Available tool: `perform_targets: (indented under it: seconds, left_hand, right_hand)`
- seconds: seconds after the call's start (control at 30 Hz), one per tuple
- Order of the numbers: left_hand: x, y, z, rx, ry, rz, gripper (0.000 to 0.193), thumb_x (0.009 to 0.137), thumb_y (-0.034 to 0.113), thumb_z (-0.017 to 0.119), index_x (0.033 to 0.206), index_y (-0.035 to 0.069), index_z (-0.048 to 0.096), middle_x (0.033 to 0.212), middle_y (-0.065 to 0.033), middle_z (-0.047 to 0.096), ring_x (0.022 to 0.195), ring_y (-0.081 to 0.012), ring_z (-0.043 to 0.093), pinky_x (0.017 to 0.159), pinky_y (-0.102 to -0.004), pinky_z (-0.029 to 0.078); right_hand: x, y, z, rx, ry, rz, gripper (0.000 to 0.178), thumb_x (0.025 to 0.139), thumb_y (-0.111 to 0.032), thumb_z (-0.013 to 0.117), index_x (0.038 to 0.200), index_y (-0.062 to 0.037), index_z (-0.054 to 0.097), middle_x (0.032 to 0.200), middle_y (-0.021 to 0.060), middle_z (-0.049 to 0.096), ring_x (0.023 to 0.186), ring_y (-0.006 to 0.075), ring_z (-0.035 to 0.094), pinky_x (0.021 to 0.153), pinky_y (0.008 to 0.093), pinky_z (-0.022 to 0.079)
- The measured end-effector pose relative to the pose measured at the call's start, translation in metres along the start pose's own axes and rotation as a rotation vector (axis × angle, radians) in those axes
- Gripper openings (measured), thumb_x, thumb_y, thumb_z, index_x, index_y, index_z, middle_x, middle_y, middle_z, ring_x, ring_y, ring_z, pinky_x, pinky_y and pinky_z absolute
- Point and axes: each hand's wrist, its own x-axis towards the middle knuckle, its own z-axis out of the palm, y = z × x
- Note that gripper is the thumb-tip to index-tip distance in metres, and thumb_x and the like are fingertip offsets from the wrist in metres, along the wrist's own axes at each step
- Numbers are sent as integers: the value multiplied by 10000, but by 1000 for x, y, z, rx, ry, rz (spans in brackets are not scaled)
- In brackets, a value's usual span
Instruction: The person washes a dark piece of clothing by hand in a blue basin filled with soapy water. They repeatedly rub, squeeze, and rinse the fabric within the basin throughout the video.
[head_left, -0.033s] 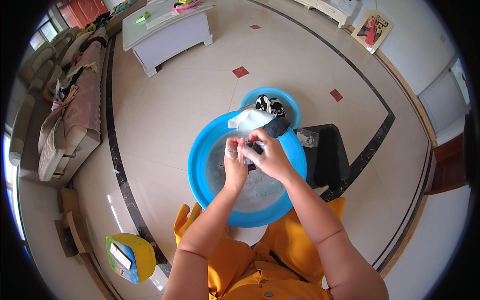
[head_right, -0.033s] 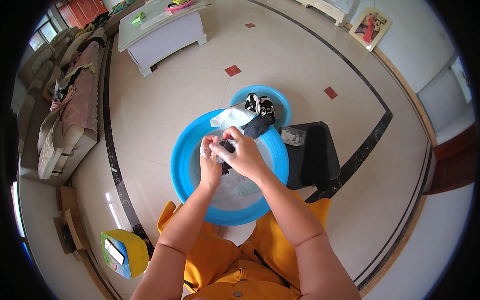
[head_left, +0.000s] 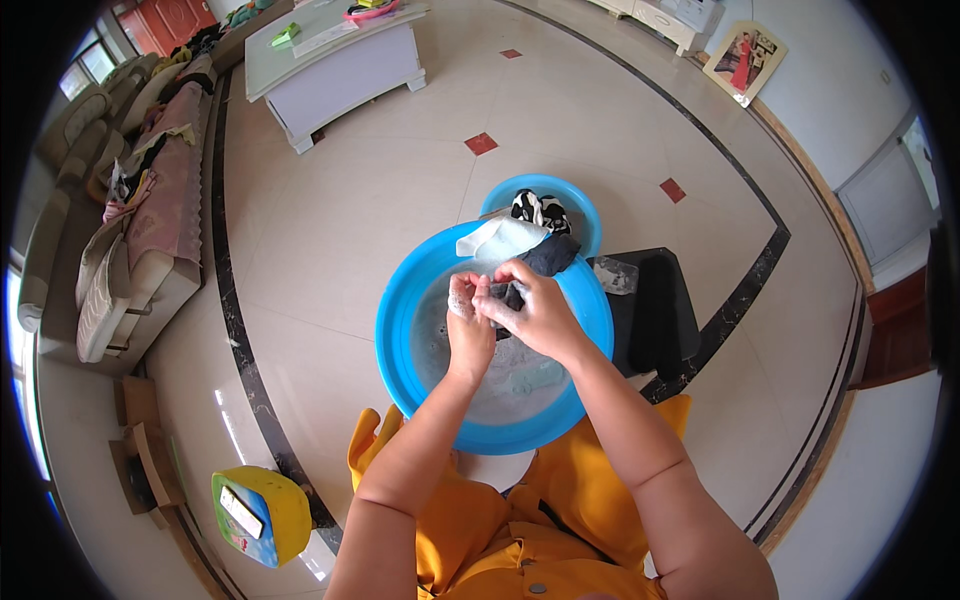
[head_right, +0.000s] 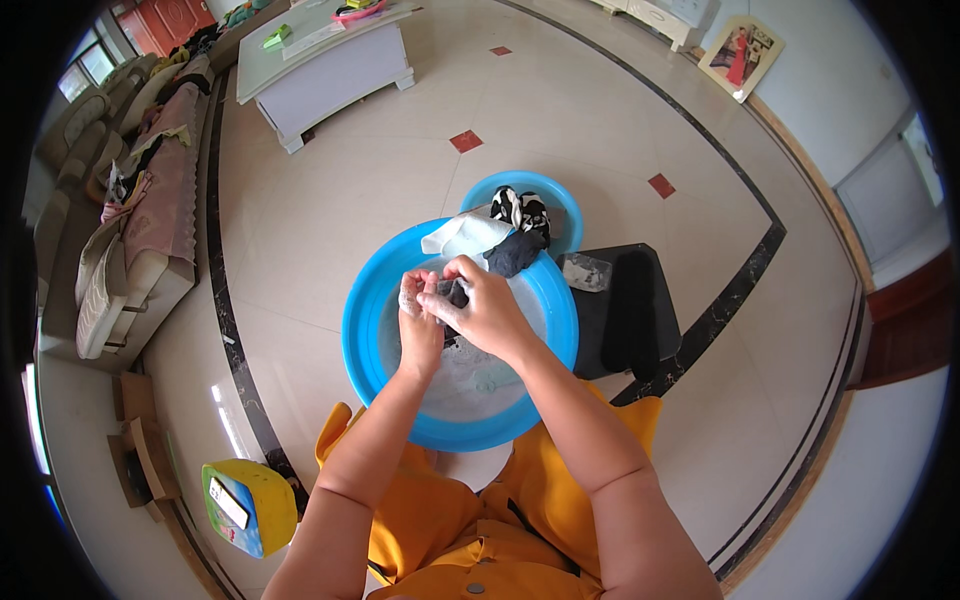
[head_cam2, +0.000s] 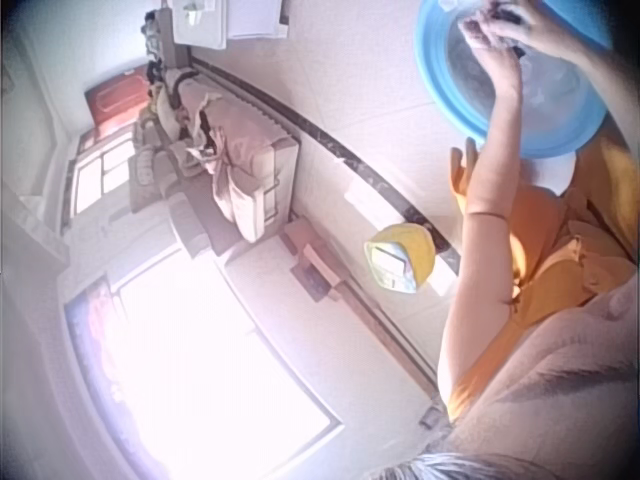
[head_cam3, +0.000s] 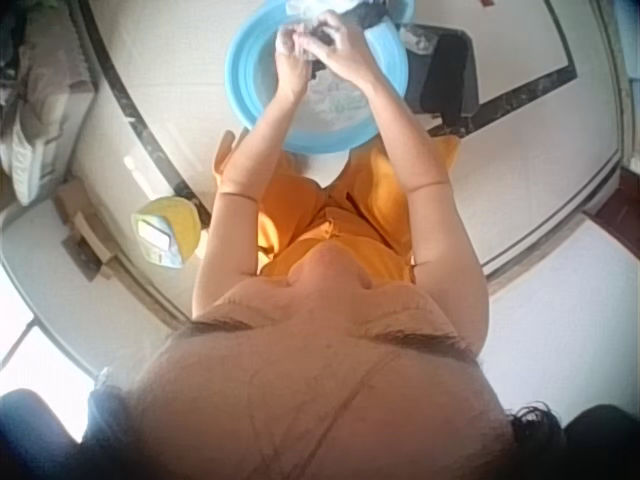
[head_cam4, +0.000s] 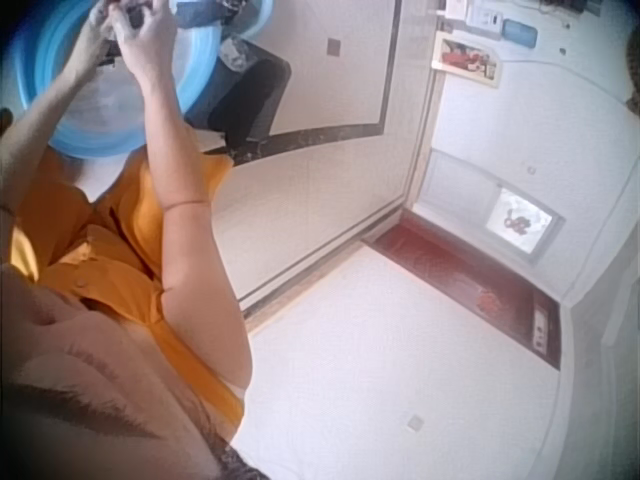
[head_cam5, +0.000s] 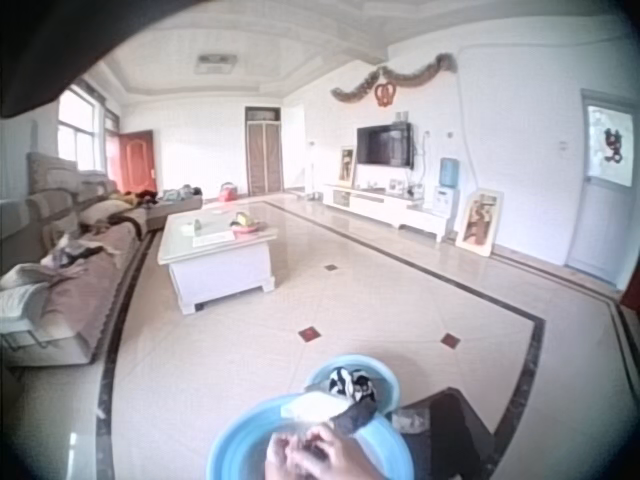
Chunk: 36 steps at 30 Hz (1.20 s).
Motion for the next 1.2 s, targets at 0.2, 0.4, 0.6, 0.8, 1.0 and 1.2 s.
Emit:
perform_targets:
  seconds: [0.2, 0.4, 0.6, 0.8, 1.0, 1.2]
  left_hand:
    - [1, 4, -5, 110, -88, -60, 356, 992, 313, 370, 953, -5, 525, 814, -50, 538, 728, -112, 462, 672, -281, 420]
    - [4, -4, -14, 132, -120, -303, 484, 962, 441, 400, 907, -8, 571, 824, -30, 539, 754, -105, 455, 692, -264, 415]
    - [12, -7, -23, -1, -245, -476, 529, 922, 536, 421, 1039, 41, 567, 960, -13, 573, 868, -93, 506, 769, -280, 437]
    - [11, 12, -17, -368, -145, -772, 466, 872, 527, 526, 1111, 127, 526, 1043, -1, 576, 927, -124, 541, 728, -325, 479]
    - [18, 2, -25, -699, -81, -748, 352, 864, 507, 552, 886, 156, 576, 806, 18, 606, 702, -113, 553, 629, -243, 462]
    - [11, 3, -23, -901, -14, -654, 402, 875, 536, 512, 866, 134, 531, 757, -33, 576, 680, -142, 568, 601, -296, 484]
  right_hand:
    - [4, 1, -7, 203, -15, 158, 114, 891, -91, 569, 956, 3, 568, 761, 38, 596, 540, 77, 534, 452, 234, 460]
    - [10, 4, -17, 208, 141, 231, 127, 941, -148, 501, 964, -29, 542, 710, -1, 501, 521, 75, 520, 444, 230, 458]
    - [8, 4, -12, 190, 226, 217, 131, 955, -168, 477, 976, -47, 521, 753, 8, 494, 501, 78, 504, 435, 230, 444]
    - [11, 22, -11, 35, 303, 176, 122, 966, -185, 450, 984, -72, 492, 686, 17, 468, 441, 99, 465, 400, 262, 377]
    - [-3, 11, 21, -74, 178, 79, 193, 915, -222, 541, 973, -58, 458, 734, 154, 572, 579, 250, 576, 529, 364, 434]
    - [-18, 10, 46, -293, 9, -43, 466, 805, -324, 679, 1010, -30, 382, 768, 215, 622, 673, 387, 632, 537, 434, 491]
